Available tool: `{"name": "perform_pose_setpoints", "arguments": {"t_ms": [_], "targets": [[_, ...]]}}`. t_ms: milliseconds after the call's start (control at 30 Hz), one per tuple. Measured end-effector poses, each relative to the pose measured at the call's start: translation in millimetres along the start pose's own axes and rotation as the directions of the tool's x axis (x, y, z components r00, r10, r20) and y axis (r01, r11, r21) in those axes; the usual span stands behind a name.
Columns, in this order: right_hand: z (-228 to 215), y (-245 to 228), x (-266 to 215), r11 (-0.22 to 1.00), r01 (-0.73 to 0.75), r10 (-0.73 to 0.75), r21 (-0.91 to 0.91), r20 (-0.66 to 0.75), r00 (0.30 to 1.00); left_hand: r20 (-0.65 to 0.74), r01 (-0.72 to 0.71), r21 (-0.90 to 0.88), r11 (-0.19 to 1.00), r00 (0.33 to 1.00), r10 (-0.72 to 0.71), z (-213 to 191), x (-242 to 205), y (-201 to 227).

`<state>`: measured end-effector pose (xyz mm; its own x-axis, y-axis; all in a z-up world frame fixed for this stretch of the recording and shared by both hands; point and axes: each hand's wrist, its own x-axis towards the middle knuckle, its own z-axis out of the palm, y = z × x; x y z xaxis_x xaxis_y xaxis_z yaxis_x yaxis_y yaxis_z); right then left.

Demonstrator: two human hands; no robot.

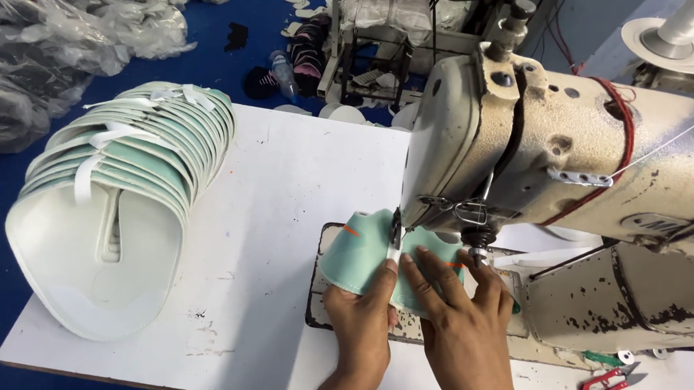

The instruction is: The person sews a white strap onto a light green face mask using a sewing machine. They repeatedly pick up masks from a stack, guide them under the needle to attach the strap, and then place the finished masks on the table.

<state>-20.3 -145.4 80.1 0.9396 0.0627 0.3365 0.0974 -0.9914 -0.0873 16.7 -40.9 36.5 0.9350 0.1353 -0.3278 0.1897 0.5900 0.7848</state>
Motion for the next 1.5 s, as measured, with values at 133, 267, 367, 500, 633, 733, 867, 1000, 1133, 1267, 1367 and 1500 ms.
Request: {"name": "perform_pose_setpoints", "arguments": {"t_ms": [133,267,367,500,633,733,867,1000,1133,1267,1367,1500], "targets": [[-0.7,-0.6,4.7,0.999,-0.042,0.043,-0.030,0.046,0.998,0.003,0.013,-0.017,1.000,1.000,-0.013,1.7,2.7,1.1],[0.7,4.6,9.0,0.998,-0.066,0.065,0.005,0.104,0.992,0.008,0.015,0.004,1.000,1.000,-0.015,5.4,5.8,1.6],[4.7,10.8,8.7,0.999,-0.043,0.040,0.029,0.091,0.995,0.017,0.017,-0.001,1.000,1.000,-0.017,6.7,5.3,3.7],[14.0,14.5,2.0,0.998,0.042,-0.038,0.054,-0.062,0.997,0.099,0.012,-0.042,0.999,0.995,-0.008,-2.3,5.4,5.1],[17.1,17.2,-5.4,0.992,0.123,-0.112,0.036,-0.219,0.969,0.169,0.037,0.003,0.999,0.985,-0.036,-10.5,8.5,15.5],[0.3,20.8,-0.7,0.978,0.207,-0.192,0.041,-0.231,0.954,0.189,0.074,0.079,0.994,0.978,-0.087,-9.6,5.4,18.3],[-22.6,22.0,6.3,0.974,0.222,-0.219,0.055,-0.056,0.974,0.125,0.065,0.203,0.977,0.988,-0.092,-5.2,-3.9,18.7],[-22.8,17.6,4.7,0.975,0.221,-0.221,-0.010,0.005,0.975,0.112,-0.015,0.285,0.959,0.994,-0.018,-6.3,-1.6,12.8],[5.7,18.1,-9.7,0.989,0.144,-0.145,-0.012,-0.091,0.985,0.127,-0.034,0.272,0.962,0.992,-0.001,-11.7,4.6,0.4],[16.6,18.5,-8.0,0.998,0.065,-0.061,0.024,-0.138,0.989,0.142,-0.024,0.243,0.970,0.990,-0.012,-11.1,10.9,3.5],[11.7,18.1,-1.0,0.998,0.048,-0.043,0.034,-0.120,0.992,0.147,0.023,0.215,0.976,0.988,-0.056,-6.5,15.1,11.3],[6.0,15.6,5.2,0.999,0.031,-0.030,0.042,-0.032,0.999,0.156,0.070,0.243,0.967,0.982,-0.111,-2.0,19.1,23.6]]}}
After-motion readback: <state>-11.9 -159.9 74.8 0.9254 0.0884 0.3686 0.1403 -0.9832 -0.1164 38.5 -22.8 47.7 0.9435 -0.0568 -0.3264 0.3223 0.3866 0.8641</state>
